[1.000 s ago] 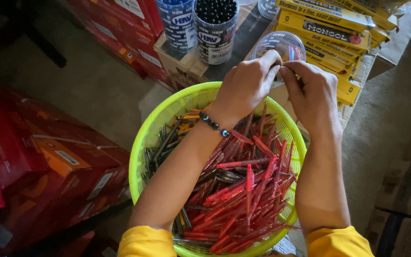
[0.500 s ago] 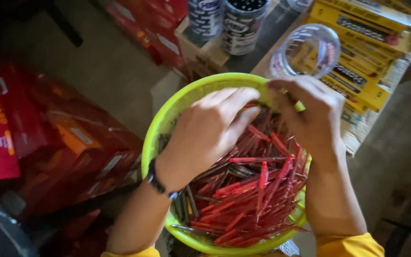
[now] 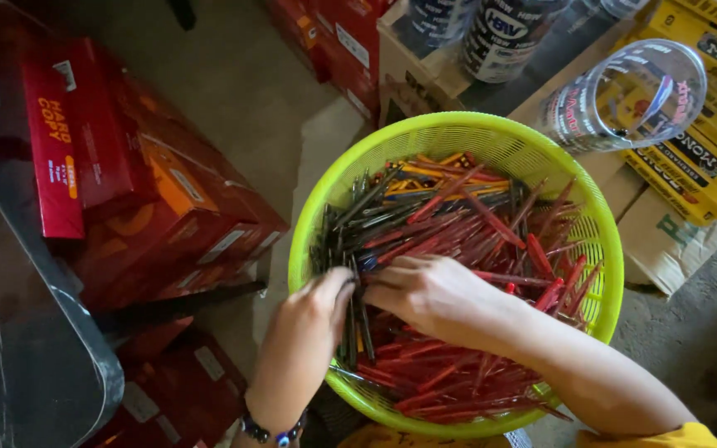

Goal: The person sorts red and black pens from a yellow basket into clear plastic cups. They pick up pens from the basket, remove the caps, and place the pens into the cups.

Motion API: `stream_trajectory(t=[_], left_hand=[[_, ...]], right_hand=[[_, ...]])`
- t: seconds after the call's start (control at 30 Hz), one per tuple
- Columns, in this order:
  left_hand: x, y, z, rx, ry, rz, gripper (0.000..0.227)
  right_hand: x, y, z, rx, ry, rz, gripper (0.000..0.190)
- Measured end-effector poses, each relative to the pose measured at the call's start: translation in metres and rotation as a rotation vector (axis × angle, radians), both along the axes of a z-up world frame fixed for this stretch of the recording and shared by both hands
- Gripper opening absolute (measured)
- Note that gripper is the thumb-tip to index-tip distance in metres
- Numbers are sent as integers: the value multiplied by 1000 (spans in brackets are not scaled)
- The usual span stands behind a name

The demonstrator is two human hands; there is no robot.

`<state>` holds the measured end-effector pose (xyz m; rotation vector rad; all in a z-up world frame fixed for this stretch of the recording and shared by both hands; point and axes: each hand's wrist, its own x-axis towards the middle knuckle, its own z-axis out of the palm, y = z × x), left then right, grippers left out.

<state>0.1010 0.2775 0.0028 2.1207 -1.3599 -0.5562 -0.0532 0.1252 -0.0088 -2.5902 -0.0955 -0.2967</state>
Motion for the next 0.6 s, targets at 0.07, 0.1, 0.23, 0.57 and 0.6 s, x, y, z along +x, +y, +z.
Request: stream_trajectory(t=[0.07,0.1,0.23,0.57,0.6], left_hand=[[-3,13,-11,41,17,-21,19],[-4,19,-17,83,32,-46,23],[-8,24,-32,168,71,-83,30],[-6,17,-22,152,89,-110,34],[-5,17,-24,77,96,-103,41]], right_hand=[[4,4,-14,23,10,55,33],[6,6,-22,47,19,106,33],[9,18,-39,-33,97,180,28],[7,16,-24,-206,118,151,21],[7,12,-22,-196,71,139,26]])
